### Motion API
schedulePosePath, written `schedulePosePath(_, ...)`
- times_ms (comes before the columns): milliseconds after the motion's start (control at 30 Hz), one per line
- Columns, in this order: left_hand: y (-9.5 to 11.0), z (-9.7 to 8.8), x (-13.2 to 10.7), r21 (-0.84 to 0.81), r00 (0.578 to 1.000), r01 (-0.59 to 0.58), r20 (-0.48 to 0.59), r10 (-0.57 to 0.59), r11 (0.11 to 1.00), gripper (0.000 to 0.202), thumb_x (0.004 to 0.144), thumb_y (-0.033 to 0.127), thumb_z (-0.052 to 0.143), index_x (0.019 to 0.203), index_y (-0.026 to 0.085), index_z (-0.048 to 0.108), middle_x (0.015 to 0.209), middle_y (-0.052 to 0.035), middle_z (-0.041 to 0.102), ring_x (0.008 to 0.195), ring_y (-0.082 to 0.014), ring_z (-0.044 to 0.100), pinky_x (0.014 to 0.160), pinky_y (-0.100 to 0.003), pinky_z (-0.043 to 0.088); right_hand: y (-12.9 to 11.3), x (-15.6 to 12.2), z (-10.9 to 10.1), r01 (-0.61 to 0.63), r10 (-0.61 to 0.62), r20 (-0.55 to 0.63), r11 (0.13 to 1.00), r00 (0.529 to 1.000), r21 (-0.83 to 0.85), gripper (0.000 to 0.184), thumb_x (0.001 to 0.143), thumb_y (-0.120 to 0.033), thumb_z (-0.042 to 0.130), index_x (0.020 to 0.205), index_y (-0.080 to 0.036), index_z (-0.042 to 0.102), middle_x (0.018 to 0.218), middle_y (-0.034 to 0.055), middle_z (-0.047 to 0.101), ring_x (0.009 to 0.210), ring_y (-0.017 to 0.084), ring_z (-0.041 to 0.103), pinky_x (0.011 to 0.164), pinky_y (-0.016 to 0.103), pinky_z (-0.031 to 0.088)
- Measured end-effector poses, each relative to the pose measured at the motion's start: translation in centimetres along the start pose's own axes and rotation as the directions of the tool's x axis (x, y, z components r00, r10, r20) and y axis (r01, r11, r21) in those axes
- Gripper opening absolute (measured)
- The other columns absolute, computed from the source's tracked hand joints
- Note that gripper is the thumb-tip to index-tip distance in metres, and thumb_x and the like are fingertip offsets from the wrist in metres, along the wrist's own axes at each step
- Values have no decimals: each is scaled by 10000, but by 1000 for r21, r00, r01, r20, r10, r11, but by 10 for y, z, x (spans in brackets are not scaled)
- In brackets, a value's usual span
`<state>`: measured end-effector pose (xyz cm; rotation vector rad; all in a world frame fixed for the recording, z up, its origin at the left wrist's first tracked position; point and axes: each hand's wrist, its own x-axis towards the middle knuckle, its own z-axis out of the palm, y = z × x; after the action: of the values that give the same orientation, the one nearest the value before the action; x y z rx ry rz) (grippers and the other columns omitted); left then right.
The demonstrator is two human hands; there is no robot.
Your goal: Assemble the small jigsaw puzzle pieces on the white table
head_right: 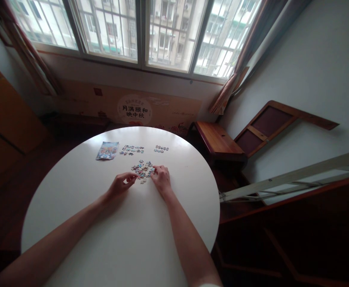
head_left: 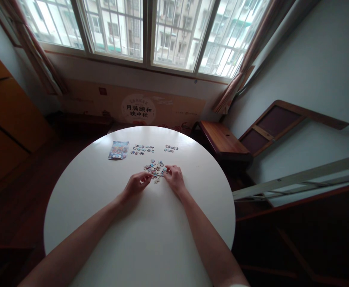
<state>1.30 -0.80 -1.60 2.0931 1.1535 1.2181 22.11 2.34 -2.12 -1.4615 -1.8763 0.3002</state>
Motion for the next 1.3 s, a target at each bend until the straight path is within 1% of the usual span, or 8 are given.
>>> schedulePosePath(200, -3, 1, -1, 6, 1000, -14, -7, 14, 1000, 150, 828, 170, 537, 882, 175, 677, 746, -9, 684, 601, -91, 576, 588, -191, 457, 1, 1, -1, -15, 16, -21, 997, 1000, 81, 279, 754, -206, 613, 1028, -192, 666, 881, 72, 639, 888, 214, 528, 849, 345, 415)
schedulePosePath(367, 1, -1, 0, 5, 1000, 22, -23, -22, 1000, 175, 853, 225, 531, 966, 181, 657, 691, 6, 660, 570, -89, 570, 581, -191, 460, -7, 3, -6, -119, 170, -85, 899, 982, 421, 280, 711, -261, 663, 983, -198, 658, 914, 62, 653, 828, 193, 574, 758, 342, 455)
schedulePosePath(433, 4, -3, 0, 1, 998, 52, -23, -52, 999, 243, 870, 263, 519, 1082, 188, 613, 678, 17, 648, 553, -89, 566, 579, -194, 465, -16, 3, -7, -211, 280, -6, 736, 960, 643, 282, 696, -298, 687, 956, -194, 654, 884, 57, 659, 802, 185, 602, 700, 317, 470)
schedulePosePath(533, 7, -4, 0, 2, 997, 72, -28, -71, 997, 307, 871, 296, 525, 1157, 194, 566, 680, 23, 641, 555, -92, 572, 578, -198, 471, -33, -1, -7, -323, 305, 212, 382, 929, 866, 299, 634, -303, 757, 891, -188, 657, 807, 34, 667, 741, 154, 616, 693, 292, 477)
schedulePosePath(600, 7, -4, 0, 2, 997, 65, -37, -65, 998, 308, 864, 299, 534, 1154, 197, 564, 680, 24, 637, 563, -95, 572, 580, -201, 472, -44, -6, -6, -462, 197, 427, 194, 883, 866, 318, 622, -295, 778, 894, -179, 663, 798, 34, 677, 716, 141, 623, 696, 288, 480)
schedulePosePath(667, 7, -4, 0, -5, 998, 52, -42, -52, 999, 292, 862, 289, 538, 1138, 200, 571, 685, 23, 637, 575, -97, 574, 589, -206, 472, -51, -12, -5, -555, 77, 550, 124, 832, 823, 316, 630, -275, 783, 906, -169, 672, 778, 32, 679, 718, 134, 626, 720, 286, 481)
schedulePosePath(900, 10, -5, -2, -47, 999, -18, -45, 16, 999, 253, 866, 228, 525, 1109, 195, 588, 692, 15, 638, 601, -94, 577, 615, -210, 475, -56, -19, -1, -559, 30, 559, -7, 828, 829, 284, 662, -249, 774, 919, -188, 671, 793, 14, 677, 710, 111, 616, 700, 250, 466)
schedulePosePath(1300, 9, -3, -3, 7, 993, -102, -50, 103, 995, 179, 825, 256, 606, 989, 194, 643, 654, 18, 641, 566, -89, 581, 612, -216, 486, -56, -18, 1, -550, 33, 550, 1, 834, 835, 293, 638, -250, 786, 900, -192, 669, 807, 16, 672, 703, 114, 605, 639, 225, 448)
